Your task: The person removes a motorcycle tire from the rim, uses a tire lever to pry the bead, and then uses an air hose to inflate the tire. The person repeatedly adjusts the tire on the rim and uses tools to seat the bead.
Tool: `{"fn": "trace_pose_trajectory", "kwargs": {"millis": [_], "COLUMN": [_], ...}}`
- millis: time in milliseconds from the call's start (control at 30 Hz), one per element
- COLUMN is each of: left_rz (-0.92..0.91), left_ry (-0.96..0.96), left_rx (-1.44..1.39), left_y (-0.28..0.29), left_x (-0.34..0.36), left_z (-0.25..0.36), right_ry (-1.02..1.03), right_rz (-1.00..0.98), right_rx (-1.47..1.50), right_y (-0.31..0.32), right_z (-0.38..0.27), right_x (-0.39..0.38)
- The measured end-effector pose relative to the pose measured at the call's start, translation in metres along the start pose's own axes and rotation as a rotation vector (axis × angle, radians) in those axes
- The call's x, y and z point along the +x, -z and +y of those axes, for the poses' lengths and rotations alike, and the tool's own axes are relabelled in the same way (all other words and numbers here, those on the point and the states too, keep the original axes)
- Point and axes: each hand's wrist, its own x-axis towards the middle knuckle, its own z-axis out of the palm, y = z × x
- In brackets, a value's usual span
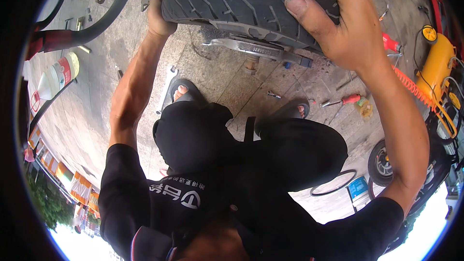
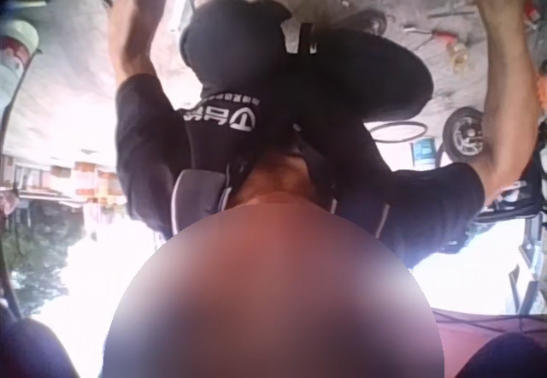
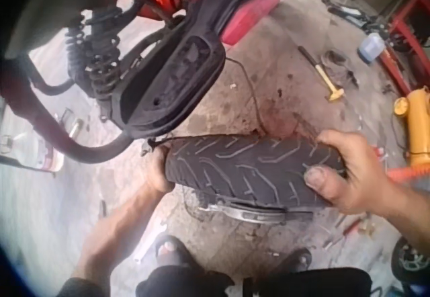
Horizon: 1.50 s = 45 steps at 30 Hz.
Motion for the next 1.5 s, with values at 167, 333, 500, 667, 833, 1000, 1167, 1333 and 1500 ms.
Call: {"fn": "trace_pose_trajectory", "kwargs": {"millis": [167, 333, 500, 667, 833, 1000, 1167, 1333, 1500], "left_rz": [0.06, 0.032, -0.301, -0.466, -0.506, -0.547, -0.689, -0.594, -0.4], "left_ry": [0.216, -0.083, 0.683, 0.474, 0.377, 0.397, 0.302, 0.441, 0.474], "left_rx": [-0.336, 0.117, -0.887, -0.553, -0.589, -0.521, -0.464, -0.38, -0.244], "left_y": [-0.012, 0.0, 0.017, 0.02, 0.014, 0.007, 0.016, 0.0, -0.013], "left_x": [-0.004, 0.011, 0.035, 0.041, 0.044, 0.051, 0.066, 0.068, 0.047], "left_z": [0.016, 0.038, 0.071, 0.099, 0.111, 0.111, 0.102, 0.128, 0.169], "right_ry": [0.05, 0.067, 0.17, 0.086, 0.083, 0.09, 0.071, 0.057, 0.16], "right_rz": [-0.01, -0.007, 0.013, 0.026, -0.02, 0.004, -0.013, -0.017, 0.007], "right_rx": [0.024, -0.084, -0.133, -0.188, -0.221, -0.221, -0.222, -0.115, -0.073], "right_y": [0.002, 0.005, 0.002, -0.008, -0.002, 0.005, 0.0, 0.014, 0.018], "right_z": [0.011, 0.004, -0.02, -0.039, -0.028, -0.02, -0.021, 0.007, 0.026], "right_x": [-0.004, -0.005, 0.002, 0.009, 0.013, 0.015, 0.021, 0.017, -0.004]}}
